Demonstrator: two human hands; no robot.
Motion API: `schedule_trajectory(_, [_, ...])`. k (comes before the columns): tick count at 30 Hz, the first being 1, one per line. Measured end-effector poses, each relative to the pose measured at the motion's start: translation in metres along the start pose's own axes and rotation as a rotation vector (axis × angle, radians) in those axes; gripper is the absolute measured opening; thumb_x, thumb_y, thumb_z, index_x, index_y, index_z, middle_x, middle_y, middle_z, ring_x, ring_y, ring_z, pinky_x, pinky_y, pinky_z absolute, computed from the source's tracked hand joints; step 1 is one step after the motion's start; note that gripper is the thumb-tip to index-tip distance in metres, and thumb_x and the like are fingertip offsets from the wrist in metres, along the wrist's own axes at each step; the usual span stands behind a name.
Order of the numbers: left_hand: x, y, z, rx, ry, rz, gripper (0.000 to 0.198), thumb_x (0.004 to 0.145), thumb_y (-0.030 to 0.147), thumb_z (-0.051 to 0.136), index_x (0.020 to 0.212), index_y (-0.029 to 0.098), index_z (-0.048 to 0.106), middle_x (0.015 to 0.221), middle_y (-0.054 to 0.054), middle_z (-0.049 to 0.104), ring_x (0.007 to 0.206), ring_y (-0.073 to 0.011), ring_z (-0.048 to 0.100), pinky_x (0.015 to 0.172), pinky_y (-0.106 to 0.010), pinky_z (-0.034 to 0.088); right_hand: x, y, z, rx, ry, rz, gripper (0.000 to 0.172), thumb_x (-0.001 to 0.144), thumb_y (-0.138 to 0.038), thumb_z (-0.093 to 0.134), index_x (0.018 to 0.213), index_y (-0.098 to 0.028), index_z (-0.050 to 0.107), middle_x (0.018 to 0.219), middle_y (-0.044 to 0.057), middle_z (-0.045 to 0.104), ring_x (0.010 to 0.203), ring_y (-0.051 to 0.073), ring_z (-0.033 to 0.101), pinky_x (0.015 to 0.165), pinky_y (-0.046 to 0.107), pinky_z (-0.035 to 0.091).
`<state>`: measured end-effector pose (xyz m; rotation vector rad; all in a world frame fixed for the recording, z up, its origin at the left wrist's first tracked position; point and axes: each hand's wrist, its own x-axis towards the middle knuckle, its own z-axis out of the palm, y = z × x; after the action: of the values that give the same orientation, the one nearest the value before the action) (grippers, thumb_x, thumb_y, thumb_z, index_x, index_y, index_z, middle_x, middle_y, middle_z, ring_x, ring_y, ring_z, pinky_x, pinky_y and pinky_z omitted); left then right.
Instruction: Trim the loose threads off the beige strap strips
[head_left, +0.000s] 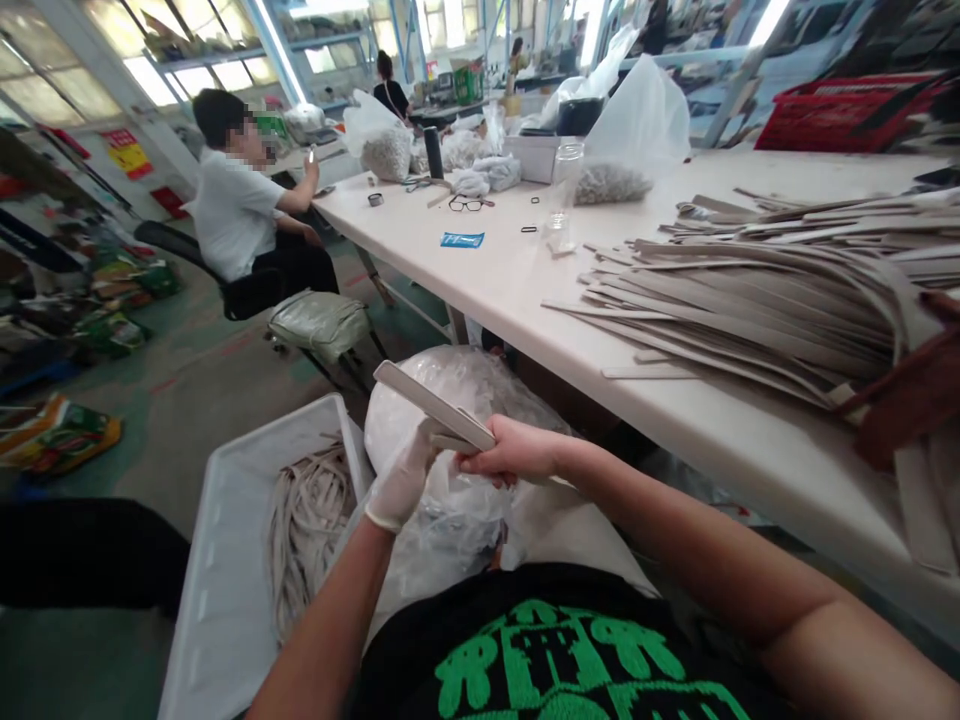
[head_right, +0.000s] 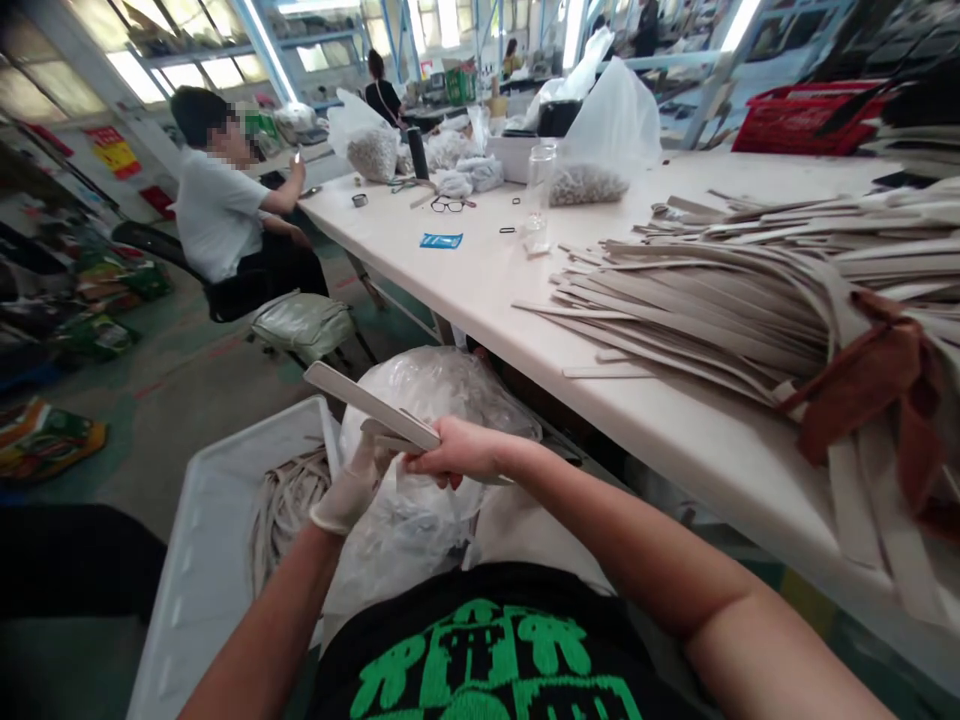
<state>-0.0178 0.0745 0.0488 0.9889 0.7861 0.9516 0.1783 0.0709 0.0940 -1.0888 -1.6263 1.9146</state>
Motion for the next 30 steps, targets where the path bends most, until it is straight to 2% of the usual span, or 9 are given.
schedule_trajectory(2, [0.001,0.004,0.0,0.146,-0.136,-0.098,0.047,0.08,0.059,0.064,0.098,0.017,0.075,0.093,-0.009,0.074,0.094,-0.0258,0.066,0.083,-0.033,0.052,0.001,-0.004,-0.002,-0.04,-0.012,0.002,0.016,0.073,-0.022,0.066,0.085,-0.012,0.069,0.047,-0.007,0.053,0.039,0.007,0.046,0.036,0.015,0.038])
schedule_trajectory(4, [-0.001,0.007,-0.005,0.237,-0.229,-0.209,0.043,0.079,0.056,0.066,0.087,0.014,0.075,0.077,-0.008,0.073,0.073,-0.0208,0.065,0.068,-0.029,0.051,0.001,-0.007,-0.007,-0.076,-0.019,0.011,0.017,0.073,-0.025,0.067,0.084,-0.012,0.068,0.047,-0.007,0.053,0.04,0.007,0.047,0.036,0.016,0.039])
schedule_trajectory(7, [-0.01,0.014,-0.017,0.274,-0.25,-0.338,0.036,0.072,0.048,0.075,0.077,0.012,0.074,0.064,-0.005,0.069,0.056,-0.0141,0.058,0.058,-0.024,0.046,0.001,-0.007,-0.016,-0.117,-0.018,0.023,0.019,0.073,-0.028,0.068,0.082,-0.012,0.068,0.045,-0.007,0.051,0.039,0.008,0.046,0.036,0.017,0.038])
schedule_trajectory(13, [-0.033,0.025,-0.047,0.326,-0.183,-0.436,0.028,0.069,0.04,0.078,0.077,0.013,0.074,0.067,-0.003,0.07,0.06,-0.0123,0.059,0.063,-0.023,0.047,0.011,0.0,-0.032,-0.163,0.034,0.009,0.02,0.071,-0.034,0.069,0.074,-0.014,0.064,0.045,-0.008,0.045,0.038,0.007,0.041,0.036,0.018,0.035])
schedule_trajectory(16, [-0.045,0.025,-0.062,0.357,-0.196,-0.456,0.027,0.069,0.037,0.079,0.08,0.013,0.074,0.068,-0.003,0.07,0.061,-0.0117,0.059,0.064,-0.023,0.046,0.021,0.005,-0.037,-0.187,0.073,0.006,0.022,0.07,-0.035,0.069,0.073,-0.015,0.063,0.046,-0.008,0.046,0.039,0.007,0.042,0.036,0.019,0.036])
schedule_trajectory(19, [-0.051,0.023,-0.073,0.396,-0.276,-0.499,0.028,0.073,0.037,0.077,0.087,0.013,0.075,0.07,-0.004,0.071,0.065,-0.0136,0.062,0.069,-0.024,0.047,0.031,0.008,-0.039,-0.219,0.071,0.019,0.023,0.069,-0.035,0.069,0.076,-0.014,0.066,0.046,-0.007,0.047,0.039,0.008,0.043,0.037,0.02,0.036])
schedule_trajectory(24, [-0.053,0.013,-0.085,0.457,-0.481,-0.571,0.036,0.075,0.043,0.075,0.097,0.015,0.076,0.077,-0.005,0.074,0.074,-0.0168,0.065,0.074,-0.025,0.049,0.046,0.008,-0.042,-0.252,0.074,0.019,0.023,0.068,-0.034,0.07,0.076,-0.013,0.066,0.045,-0.007,0.048,0.038,0.008,0.042,0.037,0.019,0.036])
schedule_trajectory(30, [-0.052,0.005,-0.096,0.532,-0.57,-0.609,0.035,0.074,0.046,0.075,0.094,0.018,0.078,0.088,-0.005,0.077,0.08,-0.0175,0.066,0.078,-0.025,0.05,0.057,0.012,-0.047,-0.276,0.113,0.04,0.026,0.067,-0.037,0.071,0.075,-0.013,0.065,0.045,-0.007,0.048,0.039,0.008,0.043,0.038,0.02,0.035])
